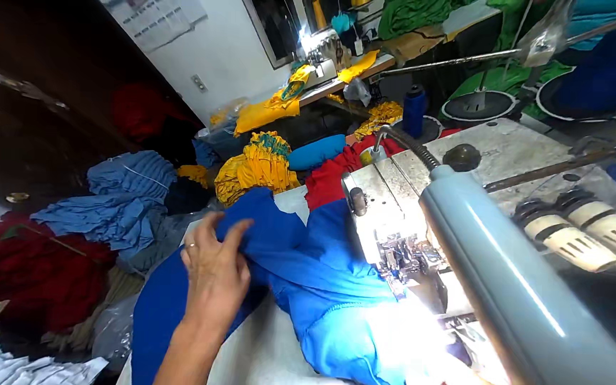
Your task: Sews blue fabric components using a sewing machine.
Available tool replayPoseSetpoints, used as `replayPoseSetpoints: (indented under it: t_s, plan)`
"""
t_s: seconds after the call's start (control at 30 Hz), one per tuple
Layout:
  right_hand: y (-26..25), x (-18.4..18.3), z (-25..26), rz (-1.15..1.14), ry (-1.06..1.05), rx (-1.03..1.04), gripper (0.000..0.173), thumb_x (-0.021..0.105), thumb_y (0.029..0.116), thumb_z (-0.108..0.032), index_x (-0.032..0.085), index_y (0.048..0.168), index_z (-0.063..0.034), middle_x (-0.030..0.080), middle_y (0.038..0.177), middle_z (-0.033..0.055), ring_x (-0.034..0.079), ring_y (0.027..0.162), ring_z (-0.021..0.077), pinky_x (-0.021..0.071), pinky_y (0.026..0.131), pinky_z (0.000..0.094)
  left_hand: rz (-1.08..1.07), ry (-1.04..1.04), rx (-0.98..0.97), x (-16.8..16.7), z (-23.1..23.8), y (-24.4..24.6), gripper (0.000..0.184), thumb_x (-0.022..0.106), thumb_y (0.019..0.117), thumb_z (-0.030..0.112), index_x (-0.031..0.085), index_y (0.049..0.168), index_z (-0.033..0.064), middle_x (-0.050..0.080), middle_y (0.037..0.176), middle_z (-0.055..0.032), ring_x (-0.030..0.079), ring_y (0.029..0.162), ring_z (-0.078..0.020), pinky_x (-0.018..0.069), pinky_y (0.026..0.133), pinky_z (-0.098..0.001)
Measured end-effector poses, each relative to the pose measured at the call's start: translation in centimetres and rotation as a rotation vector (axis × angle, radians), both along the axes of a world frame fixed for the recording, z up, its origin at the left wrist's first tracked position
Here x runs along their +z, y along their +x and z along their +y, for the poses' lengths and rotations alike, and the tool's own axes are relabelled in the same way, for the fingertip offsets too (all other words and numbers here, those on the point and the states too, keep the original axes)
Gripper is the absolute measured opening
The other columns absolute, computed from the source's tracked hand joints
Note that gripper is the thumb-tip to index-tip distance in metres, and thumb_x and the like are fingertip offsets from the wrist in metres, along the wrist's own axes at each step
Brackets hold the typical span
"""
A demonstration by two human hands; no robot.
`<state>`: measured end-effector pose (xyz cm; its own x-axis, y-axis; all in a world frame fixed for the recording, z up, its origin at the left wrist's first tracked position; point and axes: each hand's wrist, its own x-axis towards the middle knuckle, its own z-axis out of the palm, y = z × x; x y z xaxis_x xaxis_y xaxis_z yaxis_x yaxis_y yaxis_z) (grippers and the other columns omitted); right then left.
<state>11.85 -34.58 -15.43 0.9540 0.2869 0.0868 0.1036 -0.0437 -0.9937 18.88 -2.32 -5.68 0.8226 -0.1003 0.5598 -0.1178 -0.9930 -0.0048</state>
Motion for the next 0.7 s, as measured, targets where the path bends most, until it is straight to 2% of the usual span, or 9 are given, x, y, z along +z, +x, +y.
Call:
replayPoseSetpoints:
  t_s: [0.07,0.13,0.17,0.27,0.37,0.43,0.5,0.53,0.7]
  plan:
    - [0.1,0.0,-0.3,-0.016,-0.035,0.011,0.027,0.060,0.1018,-0.014,0.073,0.098,0.0092,0.072,0.101,0.0223,0.068,0.094,0.0167,0.0537,0.086,0.0284,-0.035,-0.043,-0.073,1.5,-5.4,-0.7,0.032,0.057,0.0936,0.024,0.069,0.117,0.0051,0.051,0.139,-0.0282,0.048,0.129,-0.0481,0.0395,0.102,-0.0653]
    - [0.1,0.0,-0.4,-0.036,-0.049,0.027,0.027,0.060,0.1020,-0.015,0.073,0.097,0.0087,0.071,0.101,0.0219,0.066,0.091,0.0148,0.0532,0.083,0.0247,0.103,-0.166,-0.207,-1.0,-11.2,-3.4,0.042,0.068,0.0909,0.049,0.072,0.110,0.0112,0.060,0.133,-0.0227,0.054,0.126,-0.0400,0.0403,0.101,-0.0610]
    - [0.1,0.1,-0.3,-0.059,-0.059,0.038,0.027,0.060,0.1013,-0.015,0.072,0.095,0.0096,0.070,0.097,0.0222,0.065,0.085,0.0151,0.0522,0.079,0.0241,0.205,-0.195,-0.226,-2.7,-13.6,-4.5,0.041,0.069,0.0891,0.050,0.073,0.106,0.0127,0.063,0.130,-0.0230,0.055,0.126,-0.0400,0.0370,0.102,-0.0600]
    - [0.5,0.1,-1.1,-0.036,-0.040,0.091,0.030,0.065,0.0990,-0.016,0.071,0.102,0.0134,0.071,0.095,0.0230,0.066,0.080,0.0170,0.0542,0.076,0.0277,0.352,-0.372,-0.218,-4.0,-16.1,-6.1,0.024,0.068,0.0931,0.032,0.072,0.091,0.0085,0.063,0.121,-0.0229,0.054,0.123,-0.0345,0.0357,0.102,-0.0522]
    - [1.8,-0.4,-2.1,0.195,0.204,0.153,0.017,0.055,0.1023,-0.010,0.067,0.107,0.0015,0.070,0.089,-0.0044,0.066,0.078,-0.0010,0.0563,0.074,0.0206,0.363,-0.542,-0.313,-2.3,-15.2,-5.8,0.017,0.074,0.0909,0.021,0.072,0.082,0.0055,0.065,0.104,-0.0152,0.058,0.108,-0.0202,0.0438,0.098,-0.0333]
    - [2.3,-1.1,-1.7,0.256,0.350,0.132,0.012,0.057,0.1014,-0.009,0.068,0.104,-0.0054,0.069,0.087,-0.0098,0.065,0.077,-0.0006,0.0563,0.071,0.0217,0.393,-0.600,-0.400,-1.6,-15.1,-5.3,0.016,0.071,0.0930,0.014,0.070,0.084,0.0003,0.069,0.088,-0.0110,0.064,0.085,-0.0093,0.0517,0.079,-0.0194]
    - [2.1,-0.9,-1.1,0.257,0.414,0.057,0.009,0.064,0.0958,-0.005,0.069,0.099,-0.0109,0.071,0.087,-0.0125,0.066,0.077,-0.0016,0.0566,0.070,0.0203,0.451,-0.682,-0.407,-1.2,-15.5,-5.2,0.017,0.070,0.0925,0.009,0.064,0.085,-0.0046,0.064,0.073,-0.0097,0.057,0.066,-0.0058,0.0460,0.061,-0.0166]
    - [1.9,-0.7,-1.0,0.246,0.437,0.031,0.011,0.065,0.0935,-0.002,0.068,0.098,-0.0120,0.070,0.088,-0.0129,0.066,0.078,-0.0020,0.0556,0.071,0.0199,0.480,-0.722,-0.383,-1.1,-15.5,-5.4,0.019,0.071,0.0914,0.010,0.062,0.086,-0.0055,0.062,0.071,-0.0088,0.055,0.063,-0.0051,0.0438,0.059,-0.0170]
    - [2.1,-0.7,-2.3,0.500,0.674,0.097,0.017,0.065,0.0908,-0.001,0.066,0.100,-0.0149,0.074,0.088,-0.0063,0.072,0.079,0.0063,0.0614,0.074,0.0263,0.485,-0.897,-0.231,-2.9,-15.1,-7.9,0.042,0.086,0.0784,0.015,0.064,0.103,-0.0099,0.062,0.076,0.0009,0.051,0.066,0.0057,0.0430,0.061,-0.0118]
